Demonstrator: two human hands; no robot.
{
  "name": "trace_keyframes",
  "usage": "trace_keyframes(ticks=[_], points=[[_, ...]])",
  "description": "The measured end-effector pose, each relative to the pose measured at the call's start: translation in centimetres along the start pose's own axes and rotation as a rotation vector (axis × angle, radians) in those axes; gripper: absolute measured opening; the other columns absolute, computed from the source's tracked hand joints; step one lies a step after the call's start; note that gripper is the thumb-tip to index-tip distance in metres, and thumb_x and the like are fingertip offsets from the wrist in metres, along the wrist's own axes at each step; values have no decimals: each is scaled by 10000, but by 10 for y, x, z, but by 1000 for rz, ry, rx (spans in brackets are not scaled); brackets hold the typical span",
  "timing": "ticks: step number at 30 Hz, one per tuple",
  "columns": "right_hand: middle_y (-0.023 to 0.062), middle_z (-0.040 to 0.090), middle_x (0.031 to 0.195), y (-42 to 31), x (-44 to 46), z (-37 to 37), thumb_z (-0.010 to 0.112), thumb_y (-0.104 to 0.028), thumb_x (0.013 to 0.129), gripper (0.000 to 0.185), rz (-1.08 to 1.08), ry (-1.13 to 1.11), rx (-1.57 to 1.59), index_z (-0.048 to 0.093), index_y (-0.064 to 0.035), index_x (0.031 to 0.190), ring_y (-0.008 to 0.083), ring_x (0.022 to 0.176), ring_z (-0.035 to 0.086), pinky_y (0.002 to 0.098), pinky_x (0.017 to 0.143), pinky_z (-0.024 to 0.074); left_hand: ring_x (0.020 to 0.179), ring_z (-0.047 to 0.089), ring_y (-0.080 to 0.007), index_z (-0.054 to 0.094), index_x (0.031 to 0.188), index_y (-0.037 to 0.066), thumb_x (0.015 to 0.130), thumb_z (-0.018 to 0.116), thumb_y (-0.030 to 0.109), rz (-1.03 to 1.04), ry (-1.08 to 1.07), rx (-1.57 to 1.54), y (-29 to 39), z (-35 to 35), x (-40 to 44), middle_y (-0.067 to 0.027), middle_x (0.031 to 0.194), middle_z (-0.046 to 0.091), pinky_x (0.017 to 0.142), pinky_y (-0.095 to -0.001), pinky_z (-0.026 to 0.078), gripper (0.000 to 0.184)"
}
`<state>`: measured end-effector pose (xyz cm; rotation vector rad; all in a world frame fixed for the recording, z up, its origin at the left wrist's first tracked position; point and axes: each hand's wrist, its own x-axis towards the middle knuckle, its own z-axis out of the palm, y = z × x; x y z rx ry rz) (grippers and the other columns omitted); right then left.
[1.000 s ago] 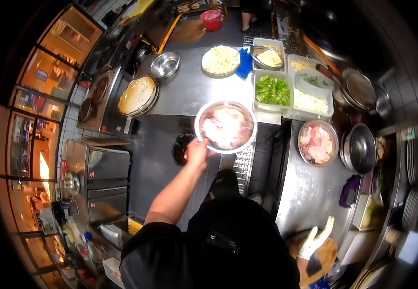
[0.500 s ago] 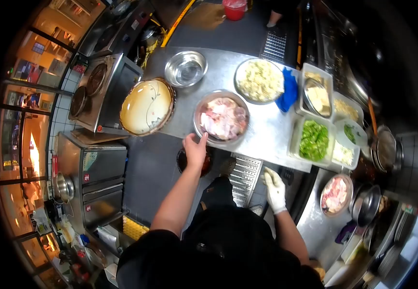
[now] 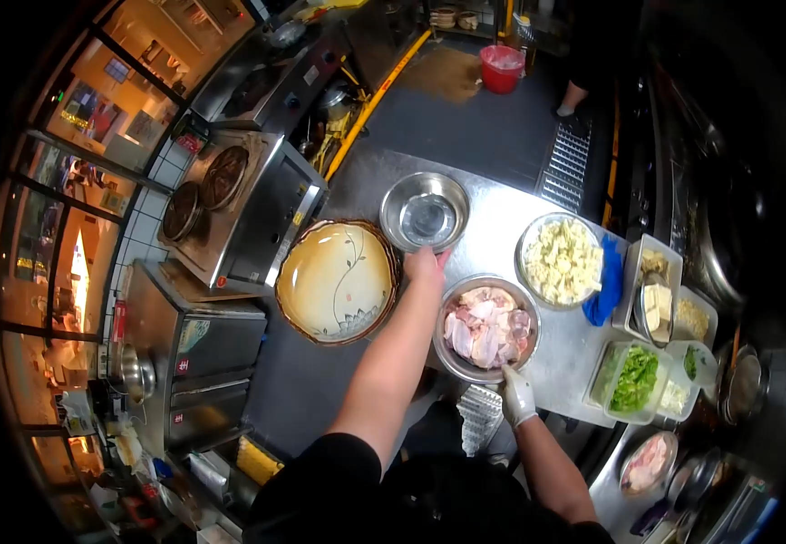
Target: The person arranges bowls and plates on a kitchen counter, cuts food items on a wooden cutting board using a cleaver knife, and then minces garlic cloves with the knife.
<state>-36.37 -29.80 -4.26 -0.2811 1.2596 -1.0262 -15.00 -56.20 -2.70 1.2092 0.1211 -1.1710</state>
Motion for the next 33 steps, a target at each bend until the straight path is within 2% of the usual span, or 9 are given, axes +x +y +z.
trace_keyframes(ticks=[7,10,12,14,17,21,24,27,33], points=[[94,651,1123,-61,76,70,582,-127,1028,364,-65,-39,-102,514,-59,1379,188,851,658,352,661,632,1023,690,-299,465,1218,62,960,586,4,89,-336,4,119,-58,-100,-145,1208,622,881,-495,634,291],[70,638,991,-81,129,112,628,-162,1015,304,-92,-68,-141,560,-29,1280,162,769,612,336,639,619,1050,703,-306,509,1222,68,964,582,-8,189,-263,135,172,-113,-150,-131,1236,641,859,-516,641,279],[73,640,978,-94,157,144,643,-174,1012,296,-18,-71,-108,576,-23,1258,158,780,628,332,658,606,1124,694,-332,475,1382,28,960,574,15,243,-211,208,194,-145,-178,-181,1322,615,833,-485,654,433],[148,676,1037,-106,177,178,620,-204,1013,356,43,-63,-88,597,37,1275,240,896,698,371,726,607,1120,694,-323,417,1481,10,949,568,34,271,-119,257,205,-166,-206,-190,1363,587,767,-439,667,554],[174,688,1111,-102,224,198,625,-184,1010,385,-179,-143,-557,563,18,1332,271,908,717,395,696,637,1050,703,-278,415,1497,12,941,536,15,289,-58,339,204,-200,-228,-184,1338,597,671,-357,666,569],[204,701,1067,-108,189,207,659,-223,983,410,-98,-134,-136,578,-22,1331,281,848,722,406,672,636,911,719,-252,415,1488,7,948,502,0,279,-28,415,182,-220,-243,-198,1285,618,624,-329,658,547],[114,677,831,-100,125,154,632,-202,1021,569,-336,-11,-362,451,3,1520,198,700,670,348,677,567,903,723,-253,425,1453,-3,966,490,-3,209,-141,535,160,-203,-253,-205,1251,625,628,-322,660,491],[153,700,869,-105,-1,55,571,-196,1039,546,-505,-76,-530,450,36,1518,218,699,677,370,742,572,909,727,-238,424,1443,-10,981,475,-14,150,-283,633,125,-177,-269,-196,1265,615,611,-319,663,465],[118,752,959,-40,-252,-164,589,-272,1054,451,-274,247,-601,578,-95,1469,182,763,723,341,760,607,987,693,-233,468,1379,-5,987,517,-1,-166,-833,844,22,-132,-337,-174,1257,607,701,-341,662,395]])
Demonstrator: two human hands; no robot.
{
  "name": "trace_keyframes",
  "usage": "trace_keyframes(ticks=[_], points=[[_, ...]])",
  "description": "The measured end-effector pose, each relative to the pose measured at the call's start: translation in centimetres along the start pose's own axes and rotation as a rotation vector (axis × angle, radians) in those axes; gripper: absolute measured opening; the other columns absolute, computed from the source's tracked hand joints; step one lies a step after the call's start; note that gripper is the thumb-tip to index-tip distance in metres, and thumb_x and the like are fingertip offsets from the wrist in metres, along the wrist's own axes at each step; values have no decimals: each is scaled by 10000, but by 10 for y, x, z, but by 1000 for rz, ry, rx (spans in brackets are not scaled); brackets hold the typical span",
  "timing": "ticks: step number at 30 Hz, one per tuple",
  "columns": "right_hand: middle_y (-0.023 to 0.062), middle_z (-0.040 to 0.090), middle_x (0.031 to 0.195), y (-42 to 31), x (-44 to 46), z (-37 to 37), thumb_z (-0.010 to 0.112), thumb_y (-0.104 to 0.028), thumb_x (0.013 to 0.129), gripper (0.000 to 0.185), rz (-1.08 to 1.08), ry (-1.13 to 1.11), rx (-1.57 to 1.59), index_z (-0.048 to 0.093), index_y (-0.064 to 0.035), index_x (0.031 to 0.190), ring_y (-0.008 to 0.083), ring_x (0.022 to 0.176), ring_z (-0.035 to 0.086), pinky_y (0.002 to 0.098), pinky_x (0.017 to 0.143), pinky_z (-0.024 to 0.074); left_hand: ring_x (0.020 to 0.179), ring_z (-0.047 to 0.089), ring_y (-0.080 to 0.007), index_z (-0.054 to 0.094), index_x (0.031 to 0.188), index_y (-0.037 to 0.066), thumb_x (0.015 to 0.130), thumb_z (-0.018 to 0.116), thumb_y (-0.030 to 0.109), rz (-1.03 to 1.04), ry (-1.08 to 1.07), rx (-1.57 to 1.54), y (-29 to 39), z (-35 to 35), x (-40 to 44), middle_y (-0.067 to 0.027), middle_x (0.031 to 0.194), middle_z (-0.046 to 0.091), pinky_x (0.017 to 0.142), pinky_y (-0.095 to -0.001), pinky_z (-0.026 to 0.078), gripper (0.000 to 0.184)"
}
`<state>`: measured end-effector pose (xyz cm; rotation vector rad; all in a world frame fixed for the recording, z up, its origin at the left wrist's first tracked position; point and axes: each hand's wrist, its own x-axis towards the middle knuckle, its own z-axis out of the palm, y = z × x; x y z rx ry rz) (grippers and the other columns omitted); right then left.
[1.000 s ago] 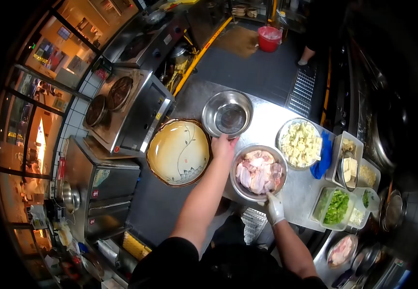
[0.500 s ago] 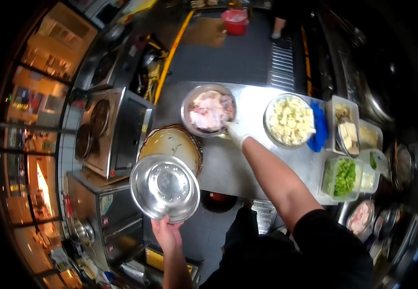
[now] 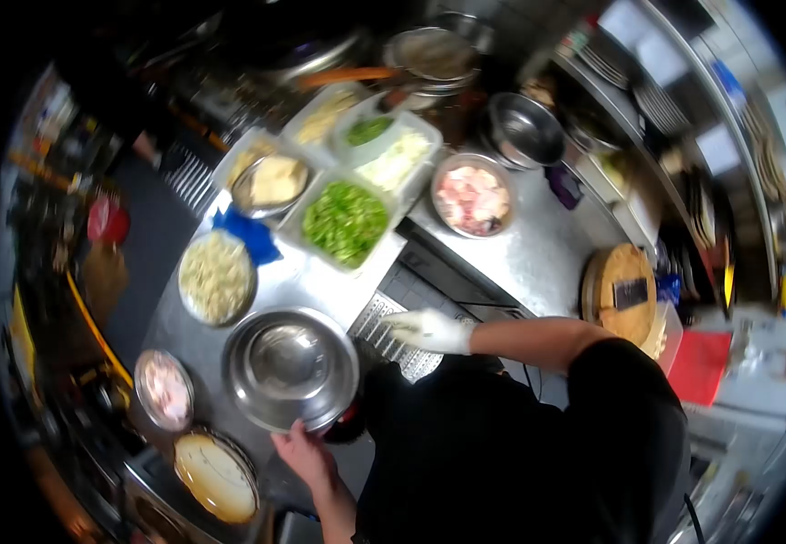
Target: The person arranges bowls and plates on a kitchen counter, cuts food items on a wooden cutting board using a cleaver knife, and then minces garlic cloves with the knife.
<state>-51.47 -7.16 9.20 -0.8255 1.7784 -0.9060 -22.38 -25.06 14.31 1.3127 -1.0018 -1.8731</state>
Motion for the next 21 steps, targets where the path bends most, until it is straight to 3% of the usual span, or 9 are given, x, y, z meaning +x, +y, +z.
trace_keyframes(ticks=[3,5,6,7,9,13,17,20,21], points=[[179,758,1016,51,-104,-77,577,-273,1052,417,80,390,-13,610,-82,1422,271,873,752,376,830,606,1018,693,-258,474,1389,-8,997,528,25,-98,-295,130,-18,108,-3,-173,1271,605,713,-360,657,397],[189,747,1095,68,-173,-114,542,-328,1077,440,134,598,-242,588,-90,1445,304,913,750,402,850,603,1057,690,-264,457,1426,-1,995,529,33,-148,-460,124,-37,181,-7,-167,1303,598,717,-361,655,438],[178,745,1116,64,-211,-131,537,-321,1086,443,243,691,-207,581,-79,1455,276,895,755,376,826,606,1080,686,-262,453,1438,2,994,526,36,-155,-525,131,-51,222,-10,-166,1315,596,718,-363,654,451],[144,749,1096,87,-238,-137,563,-256,1081,433,200,860,66,577,-46,1459,206,855,747,325,795,604,1102,683,-259,448,1449,5,992,522,39,-166,-584,136,-64,264,-16,-165,1328,593,720,-364,654,464],[103,748,1074,112,-294,-154,591,-173,1068,417,167,1102,212,581,-16,1454,129,812,716,265,748,586,1089,691,-252,451,1447,5,994,503,34,-122,-676,115,-84,344,-26,-169,1336,599,714,-369,657,457],[50,743,1090,206,-390,-164,604,-107,1059,392,152,1363,449,600,-22,1442,67,797,667,221,687,544,935,742,-282,513,1355,-10,982,483,12,-56,-822,147,-136,503,-11,-174,1205,670,721,-368,684,375],[63,742,1108,242,-463,-181,612,-90,1054,387,241,1493,396,608,-28,1436,66,789,658,211,705,537,892,736,-280,540,1280,-37,974,535,17,2,-721,263,-171,632,0,-186,1156,675,708,-363,692,310],[72,746,1099,277,-502,-194,625,-75,1045,374,234,1588,331,629,-24,1415,81,784,675,220,727,548,1068,711,-317,489,1391,-83,965,601,40,9,-580,354,-194,680,3,-213,1265,647,853,-395,657,457],[77,747,1102,295,-511,-196,628,-78,1045,377,241,1600,416,626,-20,1418,81,790,673,223,727,546,1105,694,-326,475,1406,-97,965,615,49,153,-522,421,-209,686,22,-219,1280,642,907,-397,620,485]])
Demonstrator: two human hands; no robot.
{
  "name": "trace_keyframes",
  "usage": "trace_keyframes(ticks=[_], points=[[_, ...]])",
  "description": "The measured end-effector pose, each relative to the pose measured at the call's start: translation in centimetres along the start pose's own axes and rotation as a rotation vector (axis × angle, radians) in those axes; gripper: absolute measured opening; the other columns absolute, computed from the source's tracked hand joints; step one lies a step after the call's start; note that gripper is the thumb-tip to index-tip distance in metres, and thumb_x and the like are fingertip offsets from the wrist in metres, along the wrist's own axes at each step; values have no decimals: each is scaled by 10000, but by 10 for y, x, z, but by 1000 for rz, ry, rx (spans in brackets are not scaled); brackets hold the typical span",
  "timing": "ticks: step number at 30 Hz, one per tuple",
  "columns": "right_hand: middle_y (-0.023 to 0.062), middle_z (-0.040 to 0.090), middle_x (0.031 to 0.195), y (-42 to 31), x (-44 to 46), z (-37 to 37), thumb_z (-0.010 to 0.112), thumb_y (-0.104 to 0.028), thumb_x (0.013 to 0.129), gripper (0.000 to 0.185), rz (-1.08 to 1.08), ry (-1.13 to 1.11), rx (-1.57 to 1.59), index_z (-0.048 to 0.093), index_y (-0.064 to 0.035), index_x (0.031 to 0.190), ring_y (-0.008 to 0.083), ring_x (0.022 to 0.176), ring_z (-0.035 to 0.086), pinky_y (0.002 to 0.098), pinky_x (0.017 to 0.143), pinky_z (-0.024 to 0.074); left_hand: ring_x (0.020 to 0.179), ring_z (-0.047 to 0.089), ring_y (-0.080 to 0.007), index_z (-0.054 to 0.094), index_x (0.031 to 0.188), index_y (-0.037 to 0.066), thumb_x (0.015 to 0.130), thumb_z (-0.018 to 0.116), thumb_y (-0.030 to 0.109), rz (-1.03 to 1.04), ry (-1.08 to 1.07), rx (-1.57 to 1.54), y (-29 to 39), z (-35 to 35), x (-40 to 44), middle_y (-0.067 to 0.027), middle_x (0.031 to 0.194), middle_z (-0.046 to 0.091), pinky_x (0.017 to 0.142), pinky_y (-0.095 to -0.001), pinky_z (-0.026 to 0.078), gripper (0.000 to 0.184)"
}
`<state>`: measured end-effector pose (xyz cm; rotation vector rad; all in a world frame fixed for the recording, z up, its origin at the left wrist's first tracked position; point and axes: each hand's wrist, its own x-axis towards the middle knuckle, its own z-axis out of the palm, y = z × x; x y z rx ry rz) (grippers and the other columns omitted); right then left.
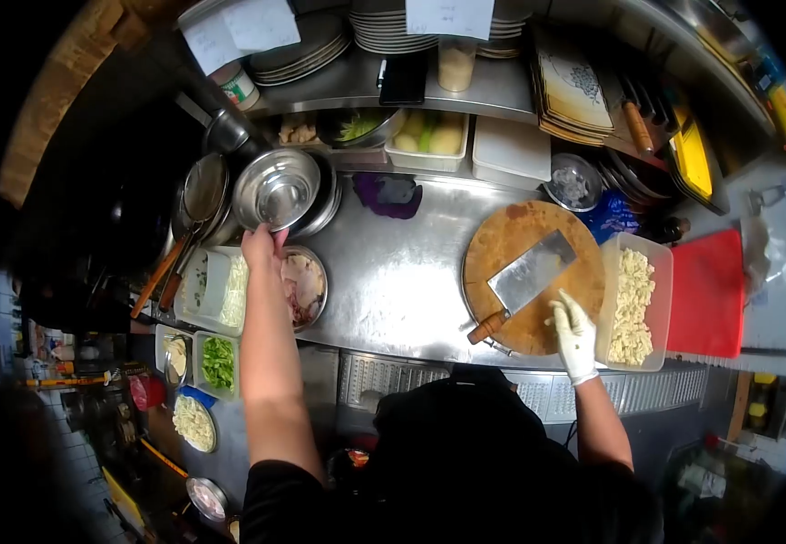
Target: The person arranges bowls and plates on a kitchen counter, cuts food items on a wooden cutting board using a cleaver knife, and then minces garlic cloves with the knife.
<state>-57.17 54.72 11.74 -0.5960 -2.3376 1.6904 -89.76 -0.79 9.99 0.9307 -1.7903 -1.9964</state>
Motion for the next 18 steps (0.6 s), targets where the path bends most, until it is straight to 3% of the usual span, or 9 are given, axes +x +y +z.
trace_keyframes(ticks=[3,6,8,10,11,12,14,16,18], points=[[115,761,1101,-5,27,-21,643,-119,1033,375,37,54,-114,640,4,1387,104,810,696,256,774,566,1262,602,-341,422,1479,-112,977,659,103,318,134,268,-17,11,-13,-242,1377,599,1085,-387,445,595],[135,755,1087,6,79,-28,638,-186,1037,383,-87,93,-238,651,11,1365,116,807,698,263,783,568,1247,595,-331,455,1464,-97,991,642,122,588,162,521,-43,18,-68,-243,1393,587,1055,-385,467,554],[168,756,1070,37,135,-27,638,-230,1027,406,-366,194,-376,656,15,1351,148,794,714,293,757,570,1228,595,-316,474,1459,-70,1004,618,127,650,-45,592,-62,27,-136,-225,1411,574,1040,-383,477,516],[186,769,1021,16,184,-12,648,-219,1011,393,14,121,-13,670,16,1325,197,752,734,350,729,569,1112,644,-296,547,1405,-41,1007,619,117,535,-385,641,-77,44,-209,-199,1289,649,977,-391,516,435],[189,771,969,5,209,-4,648,-242,1004,398,16,110,-78,677,14,1308,224,721,735,369,720,566,1058,707,-257,637,1332,-6,977,650,90,297,-614,817,-59,63,-253,-152,1162,726,904,-374,558,368],[192,773,916,-2,234,4,648,-265,997,405,19,95,-142,684,12,1290,252,691,737,389,710,563,955,741,-259,675,1295,25,974,670,104,448,-799,692,-96,66,-272,-155,1097,752,828,-371,586,331],[194,770,857,0,290,21,628,-380,979,498,104,52,-282,695,36,1243,289,690,743,398,760,569,1017,727,-329,686,1301,99,949,732,186,595,-1141,783,-105,89,-321,-184,1187,725,869,-410,593,365],[221,770,878,8,338,35,597,-474,951,612,245,5,-390,700,72,1206,313,780,765,396,829,567,973,704,-352,610,1400,159,945,713,347,741,-1420,1128,-86,115,-354,-160,1208,667,834,-472,588,503],[266,761,940,44,381,49,600,-459,922,587,311,-93,-341,734,71,1137,341,972,760,406,934,542,946,706,-370,535,1480,187,942,696,347,897,-1544,1126,-105,121,-363,-181,1261,619,804,-479,590,584]])
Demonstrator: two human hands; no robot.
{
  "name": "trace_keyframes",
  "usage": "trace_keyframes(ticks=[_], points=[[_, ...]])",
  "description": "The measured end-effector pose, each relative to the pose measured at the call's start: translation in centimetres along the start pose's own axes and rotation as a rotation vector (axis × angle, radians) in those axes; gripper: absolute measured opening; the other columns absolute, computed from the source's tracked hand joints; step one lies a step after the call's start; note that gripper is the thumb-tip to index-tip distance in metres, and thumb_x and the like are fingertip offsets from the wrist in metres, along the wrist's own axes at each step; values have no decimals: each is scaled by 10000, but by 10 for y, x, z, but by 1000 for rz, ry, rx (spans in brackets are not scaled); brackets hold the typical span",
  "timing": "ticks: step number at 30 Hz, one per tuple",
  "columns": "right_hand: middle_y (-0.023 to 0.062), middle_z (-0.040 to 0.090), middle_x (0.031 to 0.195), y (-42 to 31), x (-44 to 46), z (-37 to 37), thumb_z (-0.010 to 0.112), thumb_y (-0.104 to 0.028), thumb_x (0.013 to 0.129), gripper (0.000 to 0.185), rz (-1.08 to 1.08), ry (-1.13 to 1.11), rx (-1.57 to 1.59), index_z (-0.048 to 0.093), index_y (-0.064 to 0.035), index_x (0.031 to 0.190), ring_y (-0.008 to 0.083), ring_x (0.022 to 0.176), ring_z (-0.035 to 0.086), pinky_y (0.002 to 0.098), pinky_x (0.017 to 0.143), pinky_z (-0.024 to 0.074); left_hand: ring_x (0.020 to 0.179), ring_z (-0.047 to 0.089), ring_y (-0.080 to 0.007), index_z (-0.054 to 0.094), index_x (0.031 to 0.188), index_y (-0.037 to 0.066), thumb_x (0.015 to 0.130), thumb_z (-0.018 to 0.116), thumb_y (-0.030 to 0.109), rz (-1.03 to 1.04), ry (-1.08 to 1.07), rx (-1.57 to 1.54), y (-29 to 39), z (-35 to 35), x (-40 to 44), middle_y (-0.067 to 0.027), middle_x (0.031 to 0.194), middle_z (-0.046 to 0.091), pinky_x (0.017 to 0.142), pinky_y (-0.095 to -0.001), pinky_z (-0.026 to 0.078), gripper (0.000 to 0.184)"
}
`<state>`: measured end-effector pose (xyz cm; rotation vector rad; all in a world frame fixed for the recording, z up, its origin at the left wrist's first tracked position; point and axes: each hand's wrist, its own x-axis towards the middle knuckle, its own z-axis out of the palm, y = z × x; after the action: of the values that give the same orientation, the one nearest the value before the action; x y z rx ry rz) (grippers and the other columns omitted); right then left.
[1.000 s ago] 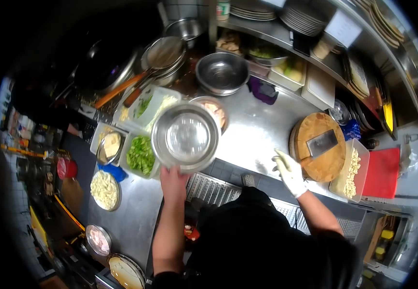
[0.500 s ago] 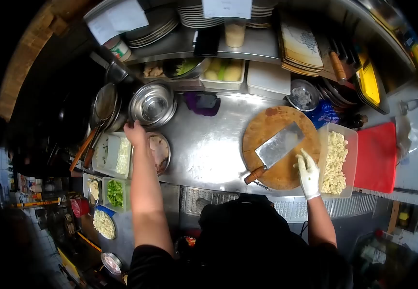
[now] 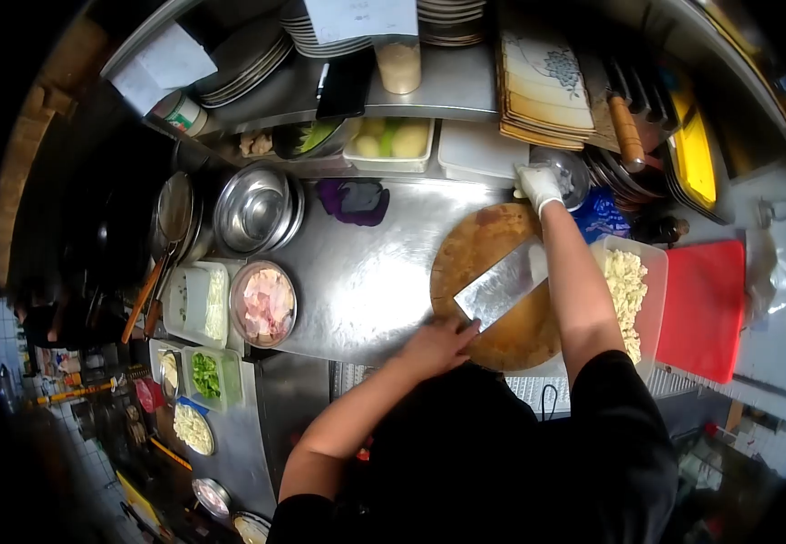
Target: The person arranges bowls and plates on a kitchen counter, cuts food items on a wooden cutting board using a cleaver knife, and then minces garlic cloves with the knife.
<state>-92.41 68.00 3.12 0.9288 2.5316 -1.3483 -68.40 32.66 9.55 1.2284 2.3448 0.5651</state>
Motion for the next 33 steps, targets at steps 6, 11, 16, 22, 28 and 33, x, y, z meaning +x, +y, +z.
trace_keyframes(ticks=[6,11,16,22,28,33], points=[[85,730,797,18,15,-6,662,-189,962,144,-109,39,127,710,-62,1012,174,611,664,319,542,497,880,720,-384,352,1625,225,932,669,237,-129,-162,-7,-3,10,-1,-244,1298,585,751,-487,599,762],[26,616,725,-14,-21,-1,669,-104,975,115,-252,65,639,585,-59,911,109,581,555,241,515,440,846,707,-394,324,1620,136,924,662,209,-349,53,-12,-31,12,-53,-268,1272,583,744,-476,611,777],[77,667,1120,-50,-35,59,648,-29,967,319,-591,81,520,576,55,1267,80,816,536,216,725,474,903,713,-395,380,1580,79,908,642,175,-541,425,32,-71,43,-90,-243,1302,615,752,-472,618,728],[157,609,1451,-124,-76,104,687,-124,987,616,-676,-231,293,450,7,1540,235,1256,627,338,1040,522,1055,691,-409,442,1510,35,981,539,152,-654,364,23,-99,77,-95,-281,1285,633,872,-499,599,550],[242,697,1058,-90,-95,95,655,-143,934,373,-973,151,-44,679,-17,1285,416,959,677,472,896,549,1183,644,-434,436,1533,119,968,570,180,-809,194,45,-104,95,-89,-271,1393,597,971,-511,562,584],[263,715,924,-37,-53,36,619,-108,892,249,-848,467,-160,743,-12,1085,443,879,688,510,843,572,1242,585,-428,440,1540,121,951,590,164,-820,185,39,-99,94,-90,-264,1449,544,1004,-495,546,609]])
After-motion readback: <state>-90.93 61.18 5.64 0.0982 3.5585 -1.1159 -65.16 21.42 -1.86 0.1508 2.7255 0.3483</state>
